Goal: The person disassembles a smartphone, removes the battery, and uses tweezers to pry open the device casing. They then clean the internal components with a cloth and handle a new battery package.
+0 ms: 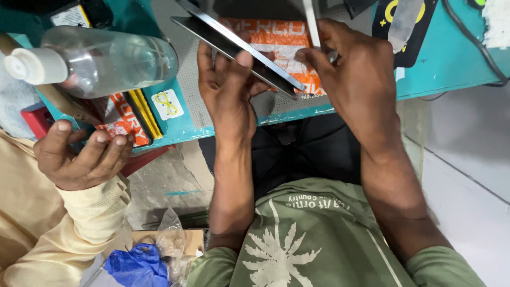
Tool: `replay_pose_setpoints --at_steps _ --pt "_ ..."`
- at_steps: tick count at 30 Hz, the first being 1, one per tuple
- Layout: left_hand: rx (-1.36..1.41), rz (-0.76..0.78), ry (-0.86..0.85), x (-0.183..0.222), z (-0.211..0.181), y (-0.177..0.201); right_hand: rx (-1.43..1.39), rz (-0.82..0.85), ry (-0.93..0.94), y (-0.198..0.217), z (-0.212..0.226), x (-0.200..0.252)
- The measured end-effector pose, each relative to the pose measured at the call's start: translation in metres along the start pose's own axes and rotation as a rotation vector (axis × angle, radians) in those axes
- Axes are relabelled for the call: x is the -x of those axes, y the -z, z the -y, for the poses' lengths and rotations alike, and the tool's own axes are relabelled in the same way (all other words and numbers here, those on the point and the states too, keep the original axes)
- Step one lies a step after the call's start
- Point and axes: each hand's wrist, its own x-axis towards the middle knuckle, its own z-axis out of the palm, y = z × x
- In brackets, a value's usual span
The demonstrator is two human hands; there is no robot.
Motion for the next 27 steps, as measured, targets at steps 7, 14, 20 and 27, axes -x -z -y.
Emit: replay_pose_setpoints --at_steps 7,14,20,27 --pt "-0.091 0.028 0.000 0.005 -0.007 -0.007 0.198 -0.060 0.131 0.010 0.019 -0.009" --pt "-0.121 0.147 -0.012 0.004 -0.011 -0.007 -0.402 0.340 -0.114 0.021 0.026 0.002" --pt "-0.158 0.200 0.026 0.002 -0.022 -0.001 -0.486 0.297 -0.177 0.006 -0.002 0.017" --pt "0.050 0.351 0.042 -0.004 -0.024 0.016 -0.583 0.192 -0.237 0.001 -0.031 0.021"
